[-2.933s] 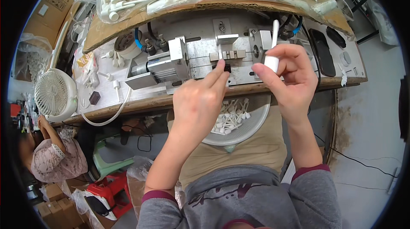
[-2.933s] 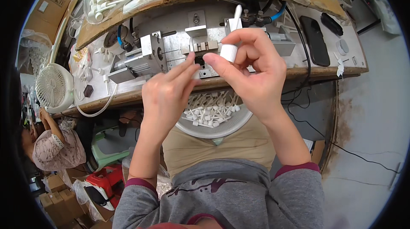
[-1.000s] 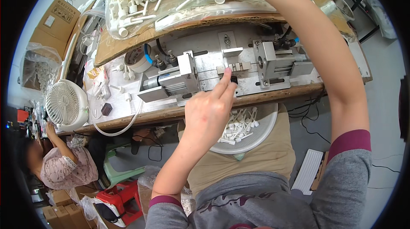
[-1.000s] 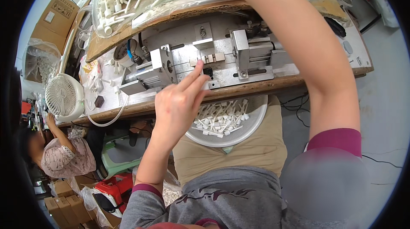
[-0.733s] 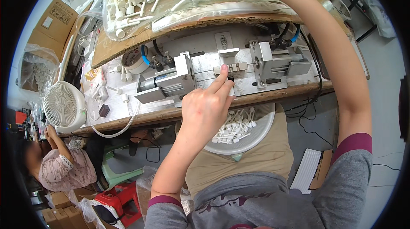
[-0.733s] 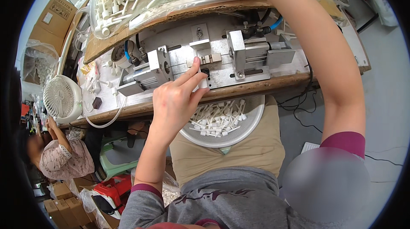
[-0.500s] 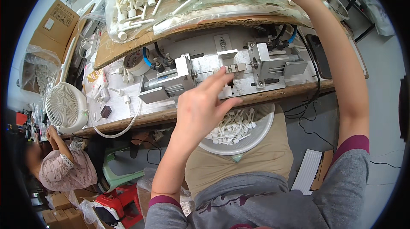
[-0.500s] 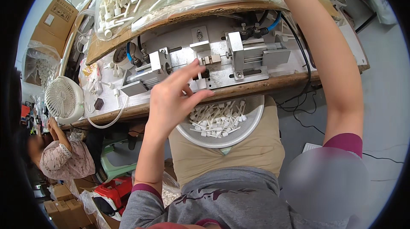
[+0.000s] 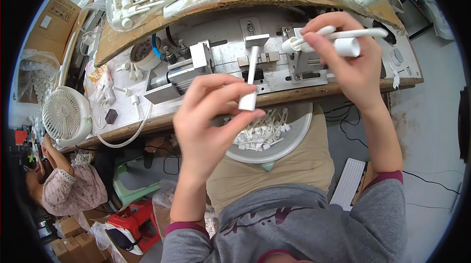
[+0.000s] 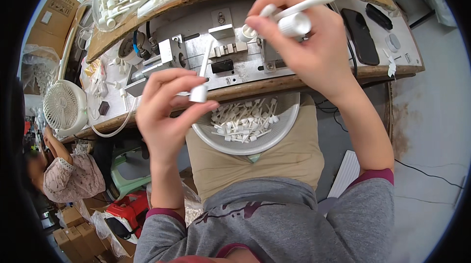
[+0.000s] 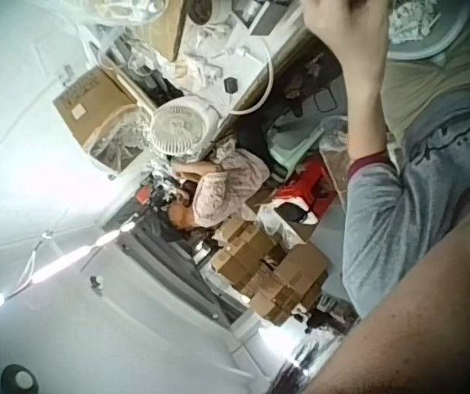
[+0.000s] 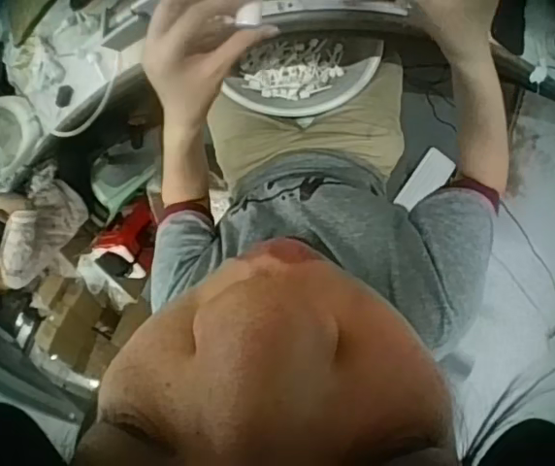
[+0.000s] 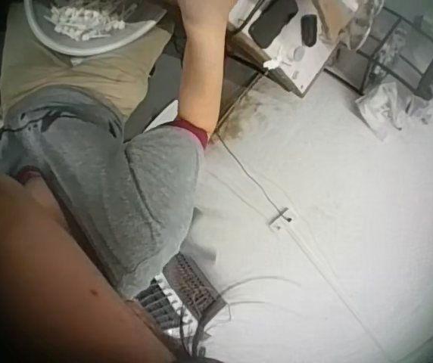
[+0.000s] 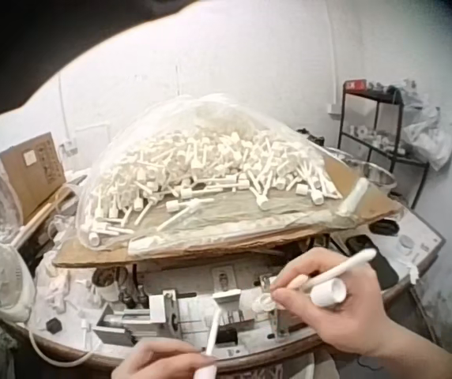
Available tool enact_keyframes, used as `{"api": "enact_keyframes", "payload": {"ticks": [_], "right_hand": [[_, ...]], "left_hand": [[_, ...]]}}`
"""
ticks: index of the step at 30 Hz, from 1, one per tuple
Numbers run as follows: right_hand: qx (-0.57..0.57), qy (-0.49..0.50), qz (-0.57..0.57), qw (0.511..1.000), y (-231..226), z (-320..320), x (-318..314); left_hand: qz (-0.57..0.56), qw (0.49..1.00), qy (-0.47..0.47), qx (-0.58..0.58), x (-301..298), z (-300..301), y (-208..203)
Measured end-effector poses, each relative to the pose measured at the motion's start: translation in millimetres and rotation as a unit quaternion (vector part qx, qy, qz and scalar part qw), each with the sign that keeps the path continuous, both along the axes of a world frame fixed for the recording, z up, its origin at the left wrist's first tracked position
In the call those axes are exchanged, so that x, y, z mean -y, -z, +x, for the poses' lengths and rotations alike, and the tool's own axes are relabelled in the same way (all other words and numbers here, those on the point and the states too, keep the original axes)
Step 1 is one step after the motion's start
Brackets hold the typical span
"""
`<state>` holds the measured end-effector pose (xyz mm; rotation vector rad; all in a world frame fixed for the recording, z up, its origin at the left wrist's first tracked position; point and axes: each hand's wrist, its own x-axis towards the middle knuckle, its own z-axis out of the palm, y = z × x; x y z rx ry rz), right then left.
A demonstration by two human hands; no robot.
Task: Manually assemble plastic sprayer head components using a mechanical jig.
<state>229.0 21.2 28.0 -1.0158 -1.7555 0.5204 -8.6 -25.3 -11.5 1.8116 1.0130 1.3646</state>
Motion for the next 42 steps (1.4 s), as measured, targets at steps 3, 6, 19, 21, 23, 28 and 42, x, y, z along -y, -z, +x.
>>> {"api": "enact_keyframes", "payload": {"ticks": [3,6,19,21,23,28,42], "right_hand": [[-0.123,0.004,-0.120,0.985,4,-1,9],[-0.166,-0.002,-0.161,0.973,12,-6,18],[-0.253,-0.019,-0.310,0.916,27,-11,29],[-0.268,-0.036,-0.338,0.901,32,-15,32],[-0.273,-0.070,-0.370,0.885,33,-20,33],[-0.259,-0.036,-0.309,0.914,31,-26,28],[-0.273,-0.054,-0.390,0.878,37,-13,42]], "left_hand": [[0.124,0.970,-0.082,-0.191,-4,11,31],[0.151,0.936,-0.103,-0.301,-11,18,39],[0.074,0.951,-0.063,-0.294,-18,20,19],[0.069,0.978,-0.004,-0.198,-12,21,11],[0.111,0.986,0.059,-0.109,-1,23,4],[0.097,0.984,-0.029,-0.149,5,13,6],[0.121,0.915,-0.087,-0.376,-24,18,23]]}}
